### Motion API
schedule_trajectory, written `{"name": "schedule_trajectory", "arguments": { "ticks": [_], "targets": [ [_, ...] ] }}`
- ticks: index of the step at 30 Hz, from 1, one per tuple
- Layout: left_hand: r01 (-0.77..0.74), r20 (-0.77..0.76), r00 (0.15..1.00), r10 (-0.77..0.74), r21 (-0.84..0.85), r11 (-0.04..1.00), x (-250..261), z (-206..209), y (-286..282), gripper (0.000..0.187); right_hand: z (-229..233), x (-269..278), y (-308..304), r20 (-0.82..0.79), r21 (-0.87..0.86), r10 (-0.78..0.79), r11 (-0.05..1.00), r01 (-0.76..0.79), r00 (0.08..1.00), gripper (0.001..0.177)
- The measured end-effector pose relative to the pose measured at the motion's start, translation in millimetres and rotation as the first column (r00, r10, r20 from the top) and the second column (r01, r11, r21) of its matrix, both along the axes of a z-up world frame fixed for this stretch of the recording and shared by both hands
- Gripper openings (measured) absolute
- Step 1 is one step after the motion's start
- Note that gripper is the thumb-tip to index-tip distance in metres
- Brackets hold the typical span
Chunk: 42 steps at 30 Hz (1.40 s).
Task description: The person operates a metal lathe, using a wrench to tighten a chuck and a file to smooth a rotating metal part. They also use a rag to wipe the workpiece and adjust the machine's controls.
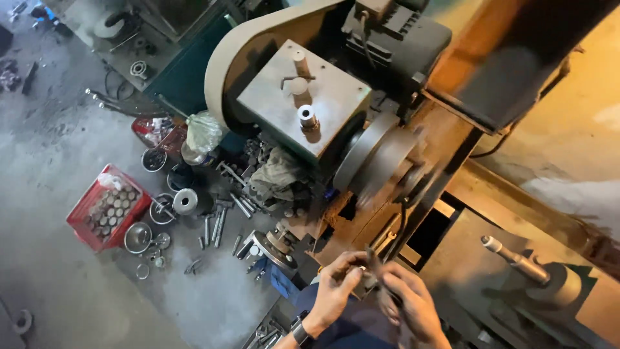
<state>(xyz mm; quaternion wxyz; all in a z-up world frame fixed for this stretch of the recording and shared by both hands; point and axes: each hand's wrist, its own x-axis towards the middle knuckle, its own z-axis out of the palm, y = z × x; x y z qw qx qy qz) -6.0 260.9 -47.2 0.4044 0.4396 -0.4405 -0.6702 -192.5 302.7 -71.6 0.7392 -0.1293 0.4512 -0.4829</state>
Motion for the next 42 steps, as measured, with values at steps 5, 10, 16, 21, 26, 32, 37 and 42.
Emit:
{"name": "schedule_trajectory", "arguments": {
  "ticks": [5, 10, 16, 21, 26, 32, 37, 42],
  "targets": [
    [-0.028, -0.042, 0.999, 0.026, -0.042, 0.999, 12, -6, 0, 0.020, 40, 37, -26, 0.022, 0.010, 0.026, 1.000, -0.026, 0.999, 0.020],
    [-0.145, 0.016, 0.989, 0.145, -0.016, 0.989, 14, -24, 13, 0.012, 8, 38, -18, -0.040, 0.033, 0.032, 0.999, -0.030, 0.999, 0.018],
    [-0.306, -0.026, 0.951, 0.307, 0.021, 0.952, 30, 9, 10, 0.014, 14, 0, -9, -0.741, -0.600, -0.439, 0.773, -0.206, 0.508, 0.024],
    [-0.257, 0.130, 0.943, 0.305, -0.296, 0.920, 32, 19, 30, 0.011, -44, -31, 58, -0.673, -0.127, -0.130, 0.990, 0.059, 0.728, 0.025],
    [-0.052, 0.034, 0.996, 0.083, -0.531, 0.846, 7, 19, 40, 0.020, -19, 5, 67, 0.196, -0.009, 0.019, 1.000, -0.017, 0.981, 0.033],
    [0.236, 0.203, 0.970, -0.130, -0.693, 0.681, -19, 5, 45, 0.022, -60, -5, 58, 0.224, 0.046, -0.404, 0.913, 0.405, 0.887, 0.021],
    [0.405, 0.338, 0.914, -0.226, -0.709, 0.577, -14, -2, 34, 0.032, -40, -18, 38, 0.234, 0.018, -0.430, 0.899, 0.438, 0.872, 0.019],
    [0.646, 0.558, 0.763, -0.326, -0.646, 0.407, -18, 2, 23, 0.039, -53, -21, 29, 0.248, 0.060, -0.496, 0.865, 0.497, 0.832, 0.017]
  ]
}}
